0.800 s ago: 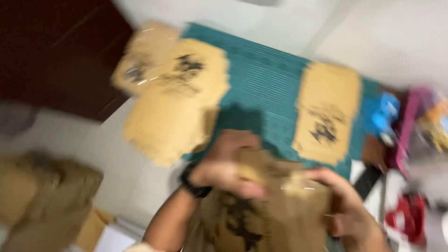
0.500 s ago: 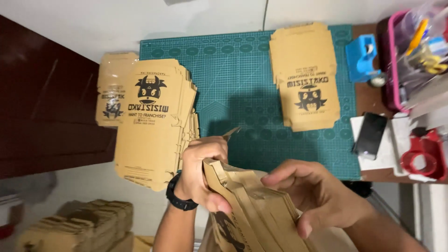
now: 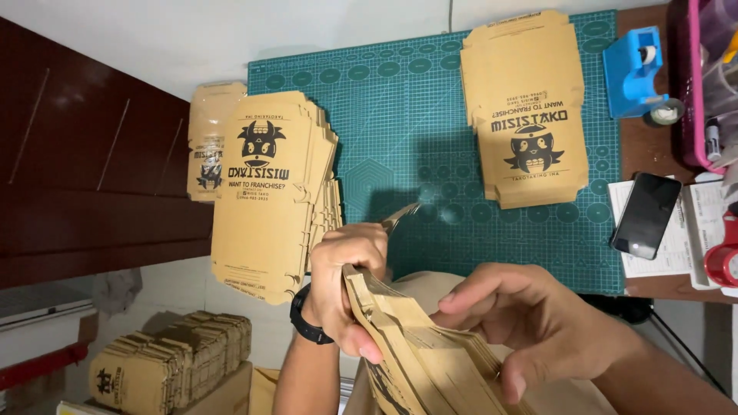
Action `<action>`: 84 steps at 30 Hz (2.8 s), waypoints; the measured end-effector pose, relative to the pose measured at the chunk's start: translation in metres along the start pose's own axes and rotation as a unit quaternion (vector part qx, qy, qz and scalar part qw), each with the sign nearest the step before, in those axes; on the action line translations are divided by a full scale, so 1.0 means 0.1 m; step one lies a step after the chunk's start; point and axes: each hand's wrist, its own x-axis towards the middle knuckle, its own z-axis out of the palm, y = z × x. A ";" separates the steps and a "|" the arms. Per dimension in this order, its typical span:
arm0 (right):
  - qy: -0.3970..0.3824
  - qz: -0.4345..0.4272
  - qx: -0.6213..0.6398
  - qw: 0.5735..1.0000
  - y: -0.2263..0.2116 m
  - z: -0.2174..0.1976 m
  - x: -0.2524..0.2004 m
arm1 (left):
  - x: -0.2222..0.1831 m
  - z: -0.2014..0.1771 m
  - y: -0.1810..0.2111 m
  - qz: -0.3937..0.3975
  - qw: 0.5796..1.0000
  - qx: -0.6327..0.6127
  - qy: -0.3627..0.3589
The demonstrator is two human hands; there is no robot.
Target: Organizing and stacking flat-packed cardboard boxes on a work surface.
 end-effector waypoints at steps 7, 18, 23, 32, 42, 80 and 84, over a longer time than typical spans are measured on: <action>-0.002 0.011 -0.007 1.000 -0.03 -0.05 -0.08 | 0.00 0.06 -0.01 0.004 1.000 -0.007 -0.005; 0.084 0.023 -0.361 0.929 -0.15 0.03 -0.27 | -0.10 0.04 -0.08 0.004 1.000 -0.016 -0.010; 0.100 0.028 -0.302 0.948 -0.01 -0.03 -0.35 | -0.12 -0.01 -0.10 0.002 1.000 -0.019 -0.015; 0.082 -0.033 -0.277 0.957 0.18 0.11 -0.23 | -0.13 -0.16 -0.09 0.003 0.999 -0.025 -0.044; 0.111 -0.053 -0.269 0.955 0.46 0.20 -0.22 | -0.17 -0.36 -0.06 0.012 0.997 -0.026 -0.077; 0.171 -0.126 -0.439 0.873 0.62 0.59 -0.41 | -0.24 -0.34 -0.04 -0.022 0.990 -0.056 -0.126; 0.247 -0.029 -0.475 0.844 0.54 0.73 -0.35 | -0.21 -0.34 -0.07 -0.030 0.990 -0.054 -0.127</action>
